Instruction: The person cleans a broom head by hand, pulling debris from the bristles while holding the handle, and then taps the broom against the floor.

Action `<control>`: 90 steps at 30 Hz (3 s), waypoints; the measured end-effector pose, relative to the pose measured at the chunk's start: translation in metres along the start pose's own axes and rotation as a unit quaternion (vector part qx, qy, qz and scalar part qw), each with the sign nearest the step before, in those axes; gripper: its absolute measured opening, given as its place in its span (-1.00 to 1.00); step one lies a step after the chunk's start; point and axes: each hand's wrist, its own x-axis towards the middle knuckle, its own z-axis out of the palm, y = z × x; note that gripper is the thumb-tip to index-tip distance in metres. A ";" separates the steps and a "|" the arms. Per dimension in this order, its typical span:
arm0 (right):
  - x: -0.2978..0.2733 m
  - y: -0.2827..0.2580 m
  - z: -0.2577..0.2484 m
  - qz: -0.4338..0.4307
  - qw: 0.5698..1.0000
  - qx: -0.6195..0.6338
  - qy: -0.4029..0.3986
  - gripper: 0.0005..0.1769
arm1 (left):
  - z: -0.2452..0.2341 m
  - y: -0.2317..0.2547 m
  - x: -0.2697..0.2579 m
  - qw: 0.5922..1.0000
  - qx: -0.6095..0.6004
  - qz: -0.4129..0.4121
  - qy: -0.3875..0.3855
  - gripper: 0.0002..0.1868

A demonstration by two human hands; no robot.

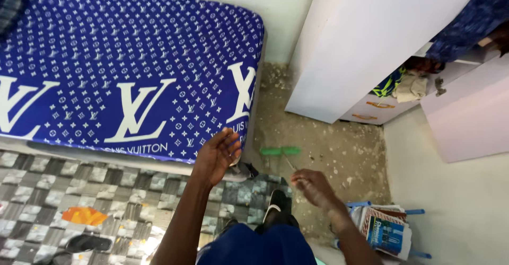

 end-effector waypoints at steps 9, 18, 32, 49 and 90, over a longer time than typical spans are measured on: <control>-0.068 -0.026 0.052 0.113 0.992 0.020 -0.043 -0.67 | 0.018 -0.007 0.004 1.000 0.023 0.006 0.013 -0.79; -0.073 -0.046 -0.002 0.063 0.988 0.023 0.141 -0.84 | 0.011 -0.040 -0.001 0.997 0.040 -0.040 0.047 -0.76; -0.120 0.045 0.116 0.262 0.861 0.434 0.028 -0.58 | 0.027 -0.045 -0.038 0.996 0.065 -0.007 0.057 -0.75; -0.160 -0.062 0.090 0.160 0.935 0.098 0.301 -0.85 | 0.023 -0.044 0.025 0.963 0.154 -0.199 -0.095 -0.77; -0.289 -0.146 0.558 0.342 0.703 0.031 0.623 -0.82 | -0.087 0.008 -0.135 0.824 0.331 -0.393 -0.238 -0.75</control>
